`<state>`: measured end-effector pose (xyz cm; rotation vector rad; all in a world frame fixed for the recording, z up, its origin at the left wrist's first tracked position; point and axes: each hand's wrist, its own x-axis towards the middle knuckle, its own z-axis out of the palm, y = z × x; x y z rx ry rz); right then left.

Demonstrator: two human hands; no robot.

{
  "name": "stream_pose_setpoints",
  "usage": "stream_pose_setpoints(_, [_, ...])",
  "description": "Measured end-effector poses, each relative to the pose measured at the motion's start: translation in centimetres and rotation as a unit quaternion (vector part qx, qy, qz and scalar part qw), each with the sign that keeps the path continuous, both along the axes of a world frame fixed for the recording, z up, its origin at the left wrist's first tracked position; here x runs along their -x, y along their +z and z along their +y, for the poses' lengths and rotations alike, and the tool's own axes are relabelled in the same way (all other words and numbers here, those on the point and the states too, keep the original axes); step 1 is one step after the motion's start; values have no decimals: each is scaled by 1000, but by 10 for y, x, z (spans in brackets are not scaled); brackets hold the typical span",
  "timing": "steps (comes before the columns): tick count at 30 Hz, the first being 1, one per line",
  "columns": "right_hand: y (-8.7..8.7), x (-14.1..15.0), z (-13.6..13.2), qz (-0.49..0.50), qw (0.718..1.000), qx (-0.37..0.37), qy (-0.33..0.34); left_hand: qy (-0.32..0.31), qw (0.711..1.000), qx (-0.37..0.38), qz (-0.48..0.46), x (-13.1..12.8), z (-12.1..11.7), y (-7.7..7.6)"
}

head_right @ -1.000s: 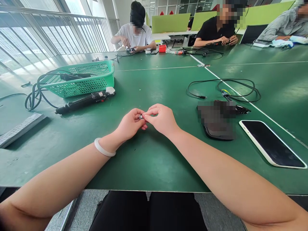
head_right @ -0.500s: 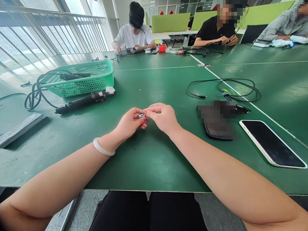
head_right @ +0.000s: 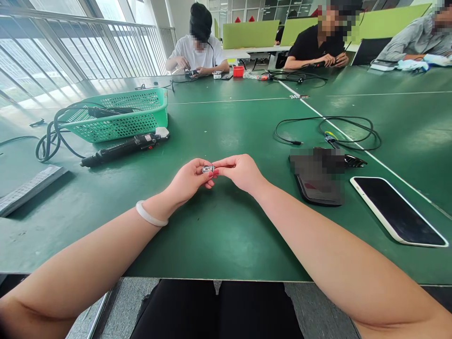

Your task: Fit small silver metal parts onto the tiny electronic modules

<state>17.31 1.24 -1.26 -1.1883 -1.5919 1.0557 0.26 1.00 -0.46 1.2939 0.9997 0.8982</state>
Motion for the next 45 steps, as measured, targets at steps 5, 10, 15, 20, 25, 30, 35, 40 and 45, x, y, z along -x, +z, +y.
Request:
stream_pose_setpoints(5, [3, 0, -2, -34, 999, -18, 0, -4, 1000, 8, -3, 0, -1, 1])
stream_pose_setpoints(10, [5, 0, -4, -104, 994, -34, -12, -9, 1000, 12, 7, 1, 1, -1])
stream_pose_setpoints(15, [6, 1, -5, -154, 987, -44, -28, -23, 1000, 13, 9, 4, 4, -4])
stream_pose_setpoints(20, [5, 4, -5, -150, 987, -31, -37, 2, 999, -7, 49, 3, 3, -4])
stream_pose_setpoints(25, [4, 10, -7, -128, 990, -21, -50, 22, 996, -31, 81, 2, 1, -3])
stream_pose_setpoints(30, [3, 12, -9, -117, 990, -48, -63, 27, 997, -45, 61, 4, 2, -3])
stream_pose_setpoints(35, [2, 10, -6, -157, 980, -90, -78, 12, 997, -45, 54, 5, 4, -2])
stream_pose_setpoints(40, [0, 3, -3, -154, 977, -139, -43, -1, 998, -25, 52, 6, 3, 3])
stream_pose_setpoints(45, [-2, 0, -1, -167, 971, -171, -28, 16, 999, 8, 42, 5, -1, 10])
